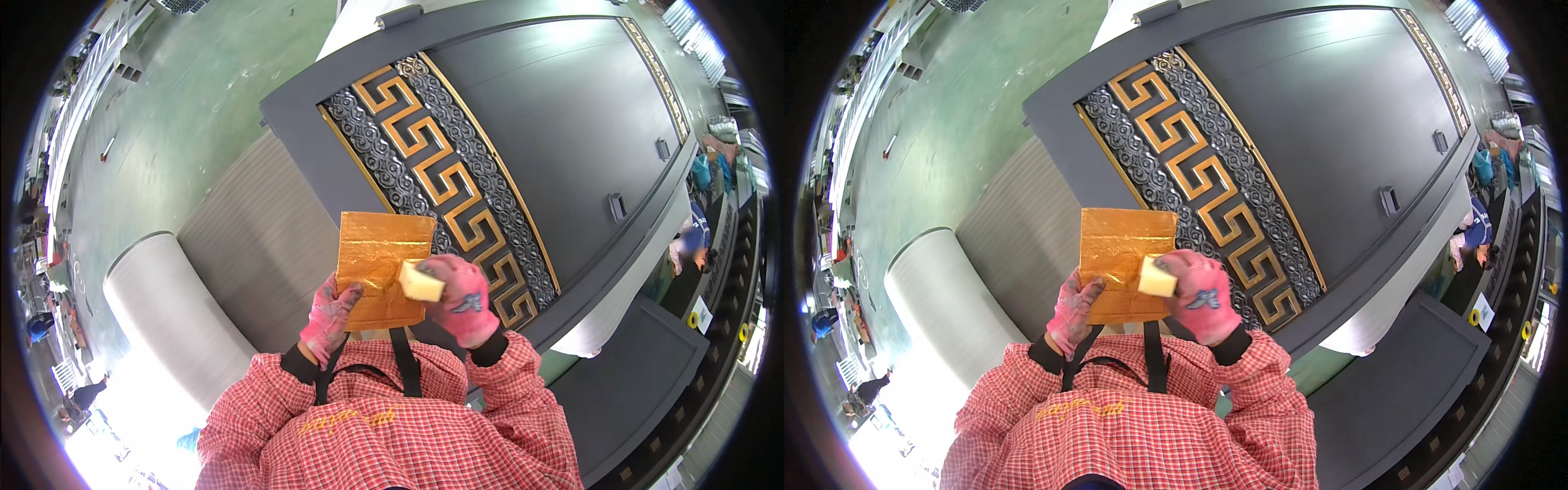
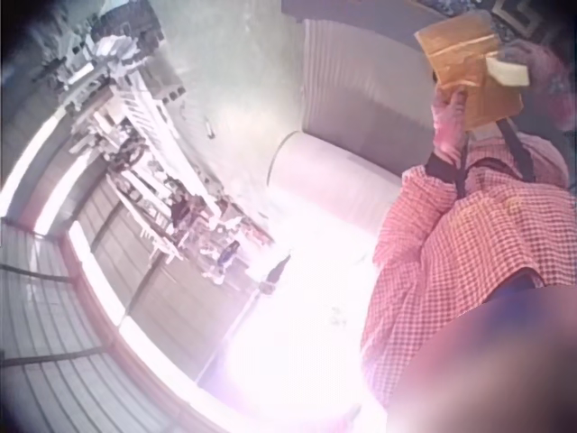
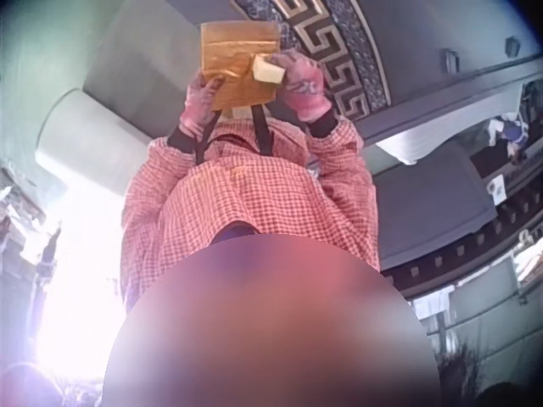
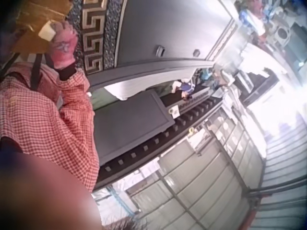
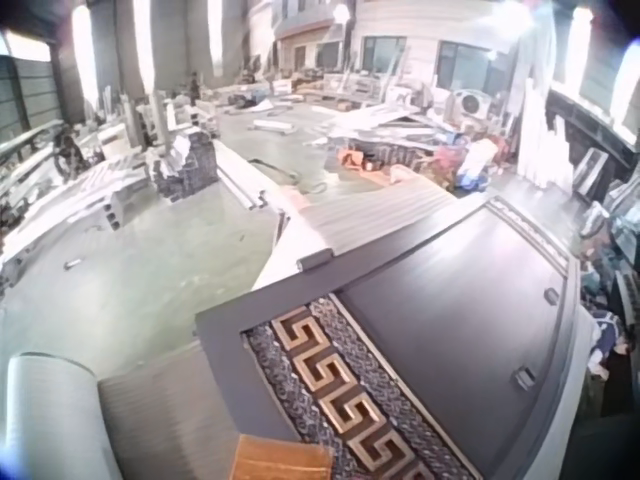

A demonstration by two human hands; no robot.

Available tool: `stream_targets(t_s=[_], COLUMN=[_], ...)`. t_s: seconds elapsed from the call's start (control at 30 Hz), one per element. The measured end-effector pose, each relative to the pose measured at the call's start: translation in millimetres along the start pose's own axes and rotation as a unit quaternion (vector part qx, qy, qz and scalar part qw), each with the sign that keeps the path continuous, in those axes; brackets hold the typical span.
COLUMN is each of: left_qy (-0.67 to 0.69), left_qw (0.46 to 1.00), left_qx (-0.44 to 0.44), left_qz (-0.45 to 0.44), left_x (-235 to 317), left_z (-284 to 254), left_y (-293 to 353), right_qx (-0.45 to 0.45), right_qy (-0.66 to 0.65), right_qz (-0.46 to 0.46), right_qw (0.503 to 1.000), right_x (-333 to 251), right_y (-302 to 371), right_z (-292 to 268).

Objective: The person rubs a small yellow sponge against a gold-leafed Greek key pattern on a dark gray panel. They hold a gold-leaf sheet in the other hand and continue rubbing the pattern along its length.

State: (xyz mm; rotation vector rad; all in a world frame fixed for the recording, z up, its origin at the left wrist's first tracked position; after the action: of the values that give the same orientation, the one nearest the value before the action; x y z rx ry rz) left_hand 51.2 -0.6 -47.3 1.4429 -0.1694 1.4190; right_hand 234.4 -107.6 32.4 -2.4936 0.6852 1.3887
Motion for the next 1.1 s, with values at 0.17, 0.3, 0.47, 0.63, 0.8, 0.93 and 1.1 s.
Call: stream_targets(t_s=[0.17, 0.3, 0.47, 0.63, 0.8, 0.93, 1.1], left_qy=[-0.018, -0.038, 0.011, 0.015, 0.018, 0.0, -0.001], left_qw=[0.999, 0.999, 0.999, 0.998, 0.998, 0.998, 0.998], left_qx=[0.042, 0.019, 0.047, 0.061, 0.06, 0.068, 0.057], left_qz=[-0.013, -0.017, -0.023, -0.016, -0.011, -0.017, -0.019], left_x=[8.2, 15.0, 3.3, 6.5, 4.6, 4.5, -2.8], left_z=[3.8, 12.8, -7.0, -11.1, -10.3, -9.3, -8.6], left_y=[6.9, 7.3, 7.5, 6.0, 6.6, 8.5, 5.8], right_qx=[0.011, -0.016, 0.155, 0.181, 0.141, 0.161, 0.145], right_qy=[0.017, -0.025, -0.068, -0.016, 0.021, 0.038, 0.027], right_qz=[0.02, -0.028, 0.081, 0.131, 0.141, 0.123, 0.114], right_qw=[1.0, 0.999, 0.982, 0.975, 0.98, 0.979, 0.982], right_x=[-5.1, -3.1, 53.7, 133.8, 155.2, 158.5, 158.0], right_y=[7.3, 12.1, 26.5, 30.0, 28.4, 36.5, 34.4], right_z=[-8.1, 6.3, -38.6, -49.3, -34.1, -43.7, -39.2])
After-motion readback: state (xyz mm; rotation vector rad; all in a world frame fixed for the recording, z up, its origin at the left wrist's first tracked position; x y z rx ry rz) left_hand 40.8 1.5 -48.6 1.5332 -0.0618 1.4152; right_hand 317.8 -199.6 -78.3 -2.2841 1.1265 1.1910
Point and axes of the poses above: each hand's wrist, its own y-axis away from the middle knuckle, its own z-axis out of the palm, x = y × z, the point moved 5 cm from there along -y, towards the middle knuckle, and after that the axes turned 14 degrees about -y, right-handed, at the moved point
